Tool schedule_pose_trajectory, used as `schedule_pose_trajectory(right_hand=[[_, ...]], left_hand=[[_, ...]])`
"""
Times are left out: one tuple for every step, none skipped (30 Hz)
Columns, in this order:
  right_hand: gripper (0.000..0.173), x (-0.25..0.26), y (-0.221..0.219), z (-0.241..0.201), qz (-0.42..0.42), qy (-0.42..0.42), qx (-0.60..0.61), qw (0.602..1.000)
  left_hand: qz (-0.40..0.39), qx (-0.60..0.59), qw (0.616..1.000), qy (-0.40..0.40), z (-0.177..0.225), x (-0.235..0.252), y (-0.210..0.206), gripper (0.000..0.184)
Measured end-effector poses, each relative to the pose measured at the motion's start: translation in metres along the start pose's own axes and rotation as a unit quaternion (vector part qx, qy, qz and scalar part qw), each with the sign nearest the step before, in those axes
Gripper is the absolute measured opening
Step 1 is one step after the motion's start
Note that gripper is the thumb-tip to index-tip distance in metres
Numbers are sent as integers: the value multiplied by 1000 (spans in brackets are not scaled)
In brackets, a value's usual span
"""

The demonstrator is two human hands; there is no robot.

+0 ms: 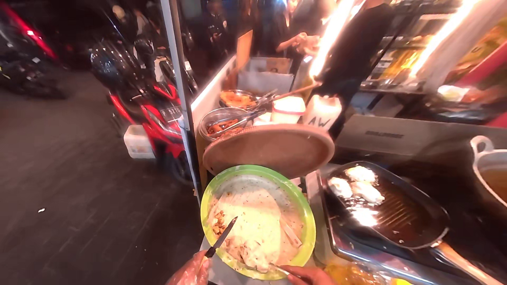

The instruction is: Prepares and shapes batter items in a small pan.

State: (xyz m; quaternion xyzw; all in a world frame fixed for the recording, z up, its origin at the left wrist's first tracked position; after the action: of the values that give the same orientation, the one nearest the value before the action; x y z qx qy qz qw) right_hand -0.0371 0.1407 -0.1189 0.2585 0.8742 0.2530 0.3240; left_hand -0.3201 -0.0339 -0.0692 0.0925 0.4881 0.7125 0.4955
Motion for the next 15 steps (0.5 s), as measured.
schedule_pose_trajectory(right_hand=[[36, 0, 9, -6, 2, 8, -62, 998], [35, 0, 19, -14, 16, 29, -115, 993], [35, 1, 28, -20, 33, 56, -156, 986], [34, 4, 35, -23, 47, 80, -181, 979], [34, 8, 41, -24, 58, 98, -190, 975], [34, 13, 45, -21, 65, 106, -189, 974], [34, 17, 49, -18, 72, 108, -179, 975], [34, 22, 51, -14, 74, 100, -165, 978], [34, 25, 54, -11, 74, 87, -154, 981], [34, 28, 54, -7, 68, 70, -147, 984], [34, 30, 52, -2, 57, 47, -144, 987], [34, 32, 49, 4, 45, 24, -148, 988], [35, 32, 46, 9, 35, 4, -160, 986], [35, 32, 45, 14, 28, -14, -178, 984], [35, 30, 45, 17, 28, -25, -202, 979]], left_hand=[[-2, 0, 1000, 1, 0, 1, -2, 50], [-5, 1, 1000, 0, 0, 2, -3, 50], [-7, 1, 1000, -2, 1, 3, -4, 50], [-10, 2, 1000, -3, 3, 4, -5, 50], [-14, 3, 1000, -4, 4, 5, -5, 50], [-16, 5, 1000, -6, 5, 6, -6, 50], [-12, 5, 1000, -10, 6, 7, -7, 50], [-11, 6, 1000, -13, 7, 8, -7, 50], [-8, 7, 1000, -15, 8, 10, -7, 50], [-5, 8, 1000, -16, 9, 11, -7, 50], [-2, 7, 1000, -15, 8, 12, -7, 50], [-2, 6, 1000, -14, 7, 12, -7, 50], [-1, 3, 1000, -16, 6, 13, -8, 49], [-2, 2, 1000, -16, 5, 13, -9, 49], [-5, 3, 1000, -16, 4, 14, -10, 50]])
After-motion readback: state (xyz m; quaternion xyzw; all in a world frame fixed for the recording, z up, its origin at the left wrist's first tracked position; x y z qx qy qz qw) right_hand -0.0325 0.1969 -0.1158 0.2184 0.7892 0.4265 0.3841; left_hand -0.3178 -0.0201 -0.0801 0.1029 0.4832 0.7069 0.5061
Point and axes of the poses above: each hand's wrist, its own x-axis towards the middle knuckle, its own y-axis out of the back of the hand, z = x × y, the point moved 10 cm from there along x, towards the middle knuckle, and after that the axes turned 2 degrees about z, right-handed, at the moved point
